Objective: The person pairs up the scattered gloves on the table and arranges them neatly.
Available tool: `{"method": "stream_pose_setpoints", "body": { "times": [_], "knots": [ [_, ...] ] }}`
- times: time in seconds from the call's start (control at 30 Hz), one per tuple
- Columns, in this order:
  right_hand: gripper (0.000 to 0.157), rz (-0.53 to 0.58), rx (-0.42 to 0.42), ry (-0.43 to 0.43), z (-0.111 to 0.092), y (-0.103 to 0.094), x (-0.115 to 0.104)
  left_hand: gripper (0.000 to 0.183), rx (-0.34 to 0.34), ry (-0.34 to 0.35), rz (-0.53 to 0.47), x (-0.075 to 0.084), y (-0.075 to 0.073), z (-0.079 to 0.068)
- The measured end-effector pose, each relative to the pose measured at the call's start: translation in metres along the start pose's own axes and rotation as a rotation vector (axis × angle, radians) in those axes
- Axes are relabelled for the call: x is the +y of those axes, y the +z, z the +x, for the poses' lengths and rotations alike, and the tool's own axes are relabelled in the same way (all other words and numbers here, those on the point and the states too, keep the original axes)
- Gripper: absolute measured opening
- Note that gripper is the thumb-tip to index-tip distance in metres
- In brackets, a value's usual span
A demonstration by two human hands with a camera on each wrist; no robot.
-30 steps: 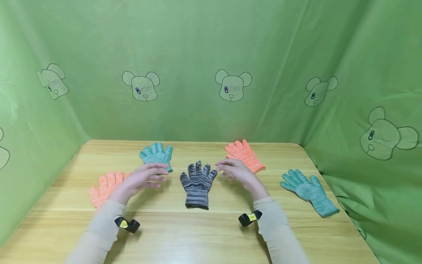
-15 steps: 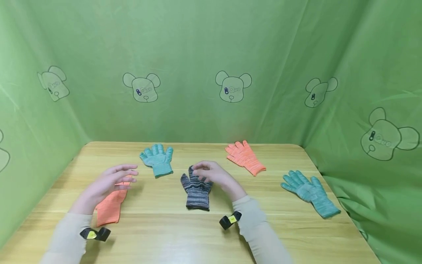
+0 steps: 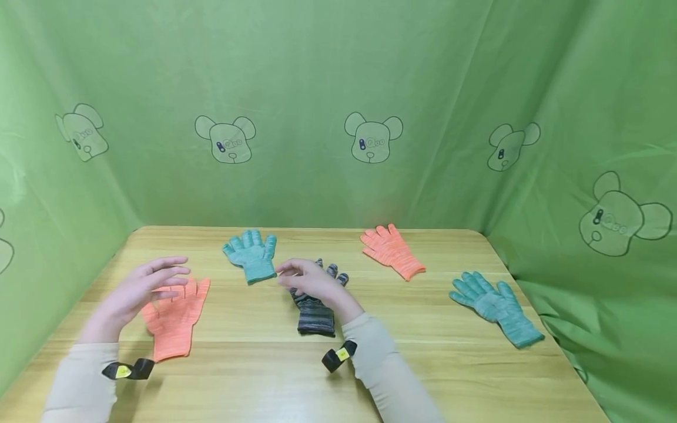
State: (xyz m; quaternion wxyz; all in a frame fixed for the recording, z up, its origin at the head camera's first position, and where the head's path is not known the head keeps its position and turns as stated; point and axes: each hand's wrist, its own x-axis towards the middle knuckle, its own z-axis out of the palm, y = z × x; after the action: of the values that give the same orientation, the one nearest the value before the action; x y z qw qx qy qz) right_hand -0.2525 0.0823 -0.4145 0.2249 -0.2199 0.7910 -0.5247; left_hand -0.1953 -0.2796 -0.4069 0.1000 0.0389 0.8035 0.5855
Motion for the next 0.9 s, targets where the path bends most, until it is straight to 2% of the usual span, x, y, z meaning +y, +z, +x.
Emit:
{"method": "stream_pose_setpoints", "body": {
  "times": [0.3, 0.53, 0.67, 0.9],
  "knots": [
    [0.047, 0.02, -0.026, -0.026, 0.014, 0.038, -0.011, 0.06, 0.081, 0.046, 0.194, -0.014, -0.016, -0.006],
    [0.055, 0.054, -0.034, -0.022, 0.024, 0.072, -0.019, 0.063, 0.081, 0.053, 0.304, -0.024, -0.036, -0.014],
    [0.06, -0.01, -0.032, -0.035, 0.028, 0.089, -0.021, 0.062, 0.065, 0.062, 0.33, -0.031, -0.043, -0.018],
    [0.068, -0.218, -0.079, -0.098, 0.031, 0.12, -0.024, 0.067, 0.063, 0.041, 0.395, -0.041, -0.046, -0.017]
  ]
}}
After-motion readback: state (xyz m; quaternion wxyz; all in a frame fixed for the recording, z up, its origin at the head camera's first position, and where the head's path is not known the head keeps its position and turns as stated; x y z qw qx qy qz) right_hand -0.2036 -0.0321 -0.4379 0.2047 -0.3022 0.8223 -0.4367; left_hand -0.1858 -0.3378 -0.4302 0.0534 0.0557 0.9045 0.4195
